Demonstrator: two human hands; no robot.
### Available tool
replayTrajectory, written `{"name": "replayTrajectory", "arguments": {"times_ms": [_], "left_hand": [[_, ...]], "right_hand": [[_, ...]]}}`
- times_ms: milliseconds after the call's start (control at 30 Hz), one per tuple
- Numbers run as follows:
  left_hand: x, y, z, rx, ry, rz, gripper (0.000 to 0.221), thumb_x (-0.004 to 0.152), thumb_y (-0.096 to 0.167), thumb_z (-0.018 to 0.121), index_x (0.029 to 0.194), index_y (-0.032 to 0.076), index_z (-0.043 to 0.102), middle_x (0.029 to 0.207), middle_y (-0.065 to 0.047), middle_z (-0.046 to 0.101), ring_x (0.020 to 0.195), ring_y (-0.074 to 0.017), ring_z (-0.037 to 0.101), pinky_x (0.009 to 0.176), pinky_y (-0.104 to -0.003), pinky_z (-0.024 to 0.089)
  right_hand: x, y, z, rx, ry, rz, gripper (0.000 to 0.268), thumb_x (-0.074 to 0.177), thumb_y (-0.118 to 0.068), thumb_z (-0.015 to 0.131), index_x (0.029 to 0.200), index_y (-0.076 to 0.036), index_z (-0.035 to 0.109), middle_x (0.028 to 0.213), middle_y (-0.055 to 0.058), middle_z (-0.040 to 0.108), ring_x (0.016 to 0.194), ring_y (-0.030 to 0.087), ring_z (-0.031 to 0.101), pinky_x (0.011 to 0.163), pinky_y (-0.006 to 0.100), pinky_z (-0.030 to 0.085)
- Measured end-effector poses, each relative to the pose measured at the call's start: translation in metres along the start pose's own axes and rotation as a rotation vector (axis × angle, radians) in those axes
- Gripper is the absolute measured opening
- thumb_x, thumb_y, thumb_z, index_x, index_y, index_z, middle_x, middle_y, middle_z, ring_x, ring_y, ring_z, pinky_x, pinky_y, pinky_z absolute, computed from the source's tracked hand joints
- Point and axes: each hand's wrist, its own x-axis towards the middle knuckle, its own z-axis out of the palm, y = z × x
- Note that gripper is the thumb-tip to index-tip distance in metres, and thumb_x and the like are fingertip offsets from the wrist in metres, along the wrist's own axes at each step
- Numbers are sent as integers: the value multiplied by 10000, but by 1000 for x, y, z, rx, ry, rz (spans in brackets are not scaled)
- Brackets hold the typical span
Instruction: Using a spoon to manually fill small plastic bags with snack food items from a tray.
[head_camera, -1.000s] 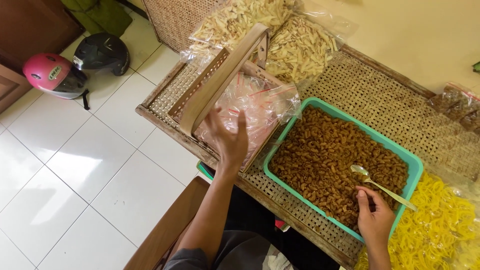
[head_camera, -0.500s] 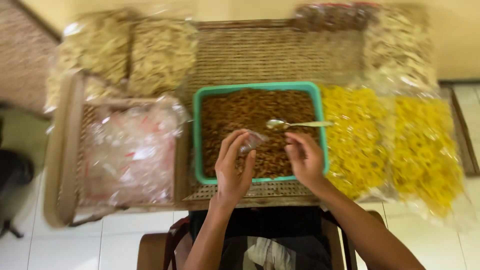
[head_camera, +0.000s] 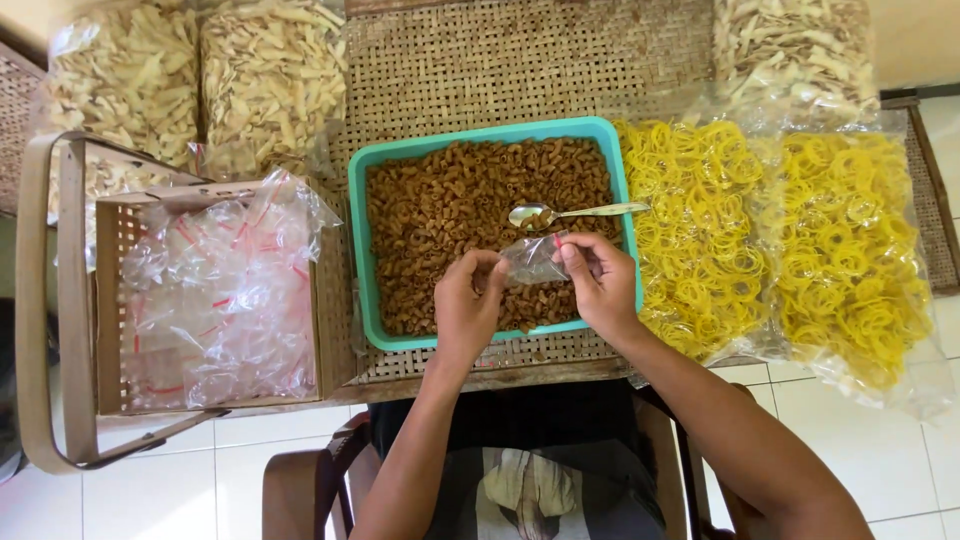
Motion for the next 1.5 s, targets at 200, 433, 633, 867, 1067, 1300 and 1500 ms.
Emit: {"name": "replayTrajectory", "arguments": {"times_ms": [200,433,633,867,1067,1300,1500], "left_hand": [[-1,2,3,-281,97,-97,146,1114,107,560,1008,81,657,753,-73,630,662,-153,552,580,-333,454],[1,4,19,-298,162,-30,155,1160,54,400,1055,115,497,682,-29,562,594,-133,538,587,-318,467],[5,1,15,-192,242,-49,119,1148,74,497,1042,83,550,556,-38,469,482,-119,386,507,-318,350],[9,4,6,-280,304,-116,96,1129,84,558,1035,95,573,516,-22,519,467,-84,346,489,-282,324],[12,25,6,442,-23,469,761,801,335,947,1440,136,586,1453,-207,545,1423,-393,456,1225,-562,365],[16,-9,29,374,-177,516,574,757,231,890,1229,114,584,1230,-85,671,1346,-296,565,1253,-649,248],[7,-22,30,143,-246,181,557,697,277,901,1156,218,591,878,-70,720,865,-363,748,757,-494,576]], "right_hand": [[-1,5,-1,131,-5,116,132,1067,-64,586,1070,4,699,872,135,684,717,167,613,703,283,539],[0,-14,4,179,-69,132,135,1042,-94,653,1027,28,710,757,110,642,654,117,572,648,255,525],[-5,-1,4,171,-38,128,149,1070,-110,620,999,7,679,749,94,621,637,110,563,625,243,507],[-5,4,0,150,39,119,178,1095,-173,591,1013,-20,631,749,60,587,636,92,539,620,233,489],[-9,15,-7,30,33,37,183,1080,-160,638,970,-14,645,701,69,571,586,105,524,579,242,461],[-18,16,-4,292,-160,185,192,990,-164,731,873,-41,641,694,86,614,583,81,507,503,217,407],[-9,-13,1,307,-175,243,152,1034,-141,672,918,-49,637,750,100,638,606,112,528,524,201,418]]}}
